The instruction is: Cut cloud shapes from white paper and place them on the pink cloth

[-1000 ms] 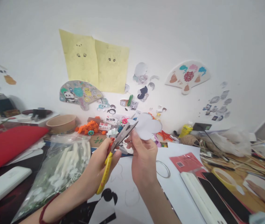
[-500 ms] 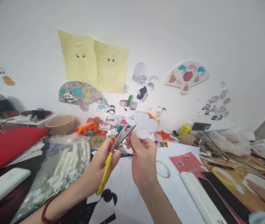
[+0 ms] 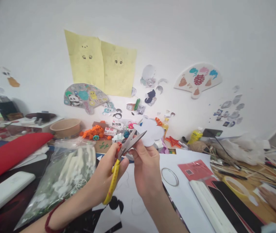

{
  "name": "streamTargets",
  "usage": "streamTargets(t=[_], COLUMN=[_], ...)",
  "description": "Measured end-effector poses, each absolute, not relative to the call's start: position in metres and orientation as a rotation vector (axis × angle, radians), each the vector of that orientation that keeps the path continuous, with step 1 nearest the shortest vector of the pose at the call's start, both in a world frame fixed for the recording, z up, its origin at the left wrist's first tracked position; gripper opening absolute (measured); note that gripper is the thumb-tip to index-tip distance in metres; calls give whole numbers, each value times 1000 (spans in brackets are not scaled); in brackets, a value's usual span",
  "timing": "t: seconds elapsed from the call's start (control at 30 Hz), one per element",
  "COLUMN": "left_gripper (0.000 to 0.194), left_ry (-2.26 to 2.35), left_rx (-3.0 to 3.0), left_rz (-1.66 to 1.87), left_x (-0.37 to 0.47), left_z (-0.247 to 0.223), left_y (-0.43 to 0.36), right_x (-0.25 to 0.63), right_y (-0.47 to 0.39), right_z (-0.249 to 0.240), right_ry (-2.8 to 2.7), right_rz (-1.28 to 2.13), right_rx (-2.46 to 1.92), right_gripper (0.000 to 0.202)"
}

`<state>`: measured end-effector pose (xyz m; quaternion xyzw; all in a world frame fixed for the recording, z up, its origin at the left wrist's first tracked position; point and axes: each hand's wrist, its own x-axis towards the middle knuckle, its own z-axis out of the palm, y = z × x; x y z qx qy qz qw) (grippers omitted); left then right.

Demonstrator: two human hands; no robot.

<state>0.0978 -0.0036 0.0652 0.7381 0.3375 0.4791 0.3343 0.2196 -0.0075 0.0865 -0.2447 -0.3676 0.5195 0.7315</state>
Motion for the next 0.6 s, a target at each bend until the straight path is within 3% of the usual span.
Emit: streamTargets(t=[0.6], left_gripper=[28], left_ry=[879], left_rx=[1908], left_rz=[1236], left_x=[98], left_z=[65], left_y=[-4], right_x=[219], right_y=[-11], right_z=[84], right_ry=[-808], right_rz=[1206], right_rx=[-513], right_gripper=[19])
